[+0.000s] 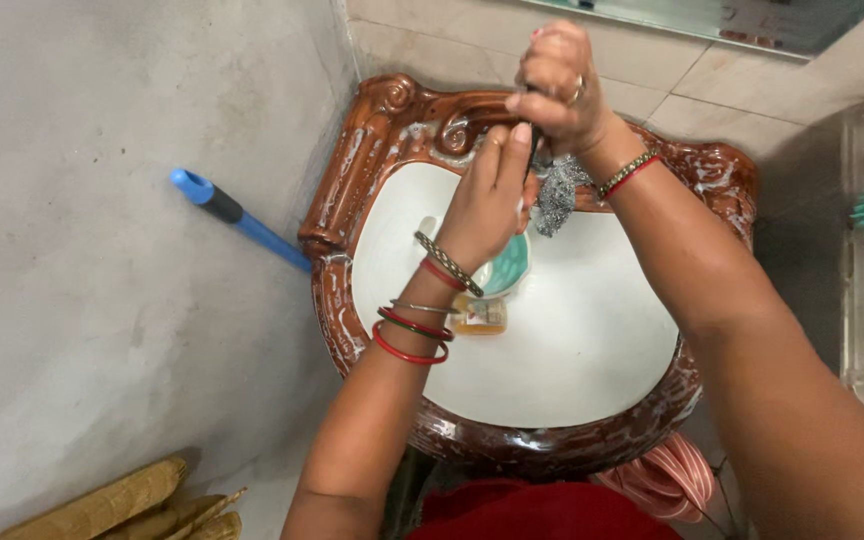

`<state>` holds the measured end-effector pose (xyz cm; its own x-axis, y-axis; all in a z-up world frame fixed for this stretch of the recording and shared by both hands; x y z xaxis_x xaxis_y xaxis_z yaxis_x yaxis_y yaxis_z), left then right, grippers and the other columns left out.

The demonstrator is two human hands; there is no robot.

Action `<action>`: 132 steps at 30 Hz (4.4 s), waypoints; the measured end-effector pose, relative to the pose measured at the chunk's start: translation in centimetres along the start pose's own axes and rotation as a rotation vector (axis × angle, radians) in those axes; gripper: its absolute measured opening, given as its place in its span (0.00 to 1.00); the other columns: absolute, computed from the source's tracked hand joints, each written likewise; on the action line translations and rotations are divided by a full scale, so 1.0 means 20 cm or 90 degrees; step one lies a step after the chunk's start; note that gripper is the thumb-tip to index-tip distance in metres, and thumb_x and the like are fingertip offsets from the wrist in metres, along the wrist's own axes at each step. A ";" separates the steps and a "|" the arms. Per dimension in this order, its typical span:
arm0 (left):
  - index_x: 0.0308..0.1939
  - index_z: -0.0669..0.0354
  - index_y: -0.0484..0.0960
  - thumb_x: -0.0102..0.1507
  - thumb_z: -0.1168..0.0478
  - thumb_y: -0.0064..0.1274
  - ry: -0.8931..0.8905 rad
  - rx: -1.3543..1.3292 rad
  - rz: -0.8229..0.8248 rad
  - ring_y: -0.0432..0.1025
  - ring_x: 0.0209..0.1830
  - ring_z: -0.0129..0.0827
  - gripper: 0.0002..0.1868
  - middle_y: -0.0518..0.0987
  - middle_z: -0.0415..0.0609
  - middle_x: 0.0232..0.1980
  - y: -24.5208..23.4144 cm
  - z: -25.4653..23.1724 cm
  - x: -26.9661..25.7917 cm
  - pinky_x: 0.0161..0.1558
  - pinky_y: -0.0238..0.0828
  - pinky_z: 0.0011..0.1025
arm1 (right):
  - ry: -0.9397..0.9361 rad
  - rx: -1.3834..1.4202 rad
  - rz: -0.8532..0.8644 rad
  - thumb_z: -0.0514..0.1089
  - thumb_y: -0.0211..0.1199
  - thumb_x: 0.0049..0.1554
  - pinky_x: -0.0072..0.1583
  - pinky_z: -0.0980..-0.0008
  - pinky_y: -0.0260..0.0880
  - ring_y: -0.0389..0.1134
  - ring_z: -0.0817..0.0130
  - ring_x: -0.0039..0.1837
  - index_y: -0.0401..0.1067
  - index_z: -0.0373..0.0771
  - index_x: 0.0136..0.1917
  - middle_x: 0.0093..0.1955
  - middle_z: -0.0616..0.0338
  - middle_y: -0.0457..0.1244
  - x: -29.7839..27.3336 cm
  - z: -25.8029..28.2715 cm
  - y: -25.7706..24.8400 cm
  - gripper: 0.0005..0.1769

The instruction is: The person cleans a sink basin and its faucet, applying liquid soap from a bottle, scrubbing the surfaces with a scouring pad, rinsing the soap off using water from a plastic mug, and wiping the faucet down by hand.

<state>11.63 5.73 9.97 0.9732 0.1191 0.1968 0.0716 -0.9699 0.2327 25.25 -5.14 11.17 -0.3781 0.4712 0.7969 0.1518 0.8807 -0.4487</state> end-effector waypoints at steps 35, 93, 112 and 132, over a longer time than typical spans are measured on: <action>0.56 0.63 0.77 0.77 0.39 0.28 0.432 0.199 -0.042 0.71 0.21 0.31 0.32 0.69 0.43 0.21 0.03 0.62 0.71 0.29 0.66 0.33 | 0.933 -0.133 0.147 0.45 0.52 0.66 0.76 0.48 0.54 0.56 0.45 0.76 0.62 0.33 0.71 0.70 0.40 0.60 -0.98 0.23 0.22 0.23; 0.44 0.56 0.73 0.72 0.35 0.26 0.100 0.265 0.155 0.67 0.22 0.27 0.31 0.68 0.40 0.23 -0.08 0.33 0.59 0.28 0.65 0.28 | 0.684 -0.311 0.408 0.35 0.57 0.56 0.73 0.50 0.58 0.64 0.43 0.68 0.75 0.35 0.64 0.59 0.46 0.69 -0.84 0.64 0.39 0.21; 0.46 0.59 0.83 0.65 0.30 0.48 -0.010 0.122 0.161 0.71 0.28 0.19 0.34 0.77 0.40 0.28 -0.02 0.57 0.16 0.28 0.71 0.22 | 1.167 0.090 -0.005 0.53 0.62 0.58 0.69 0.57 0.65 0.68 0.56 0.66 0.58 0.34 0.64 0.60 0.45 0.66 -0.86 0.81 0.39 0.29; 0.60 0.60 0.71 0.65 0.59 0.64 0.066 -0.053 0.128 0.70 0.60 0.29 0.24 0.74 0.47 0.59 -0.03 0.79 -0.05 0.52 0.76 0.29 | 0.935 -0.144 0.412 0.52 0.54 0.65 0.73 0.52 0.61 0.63 0.46 0.70 0.70 0.37 0.66 0.64 0.45 0.65 -1.11 0.42 0.19 0.22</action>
<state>14.03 2.72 -5.47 0.9380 -0.0496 0.3431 -0.1442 -0.9558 0.2561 26.45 -12.65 -11.58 0.9315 0.2675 0.2467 0.1046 0.4525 -0.8856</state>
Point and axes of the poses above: each hand's wrist, its own x-axis towards the middle knuckle, its own y-axis out of the palm, z = x × y, the point moved 3 cm from there along x, towards the middle knuckle
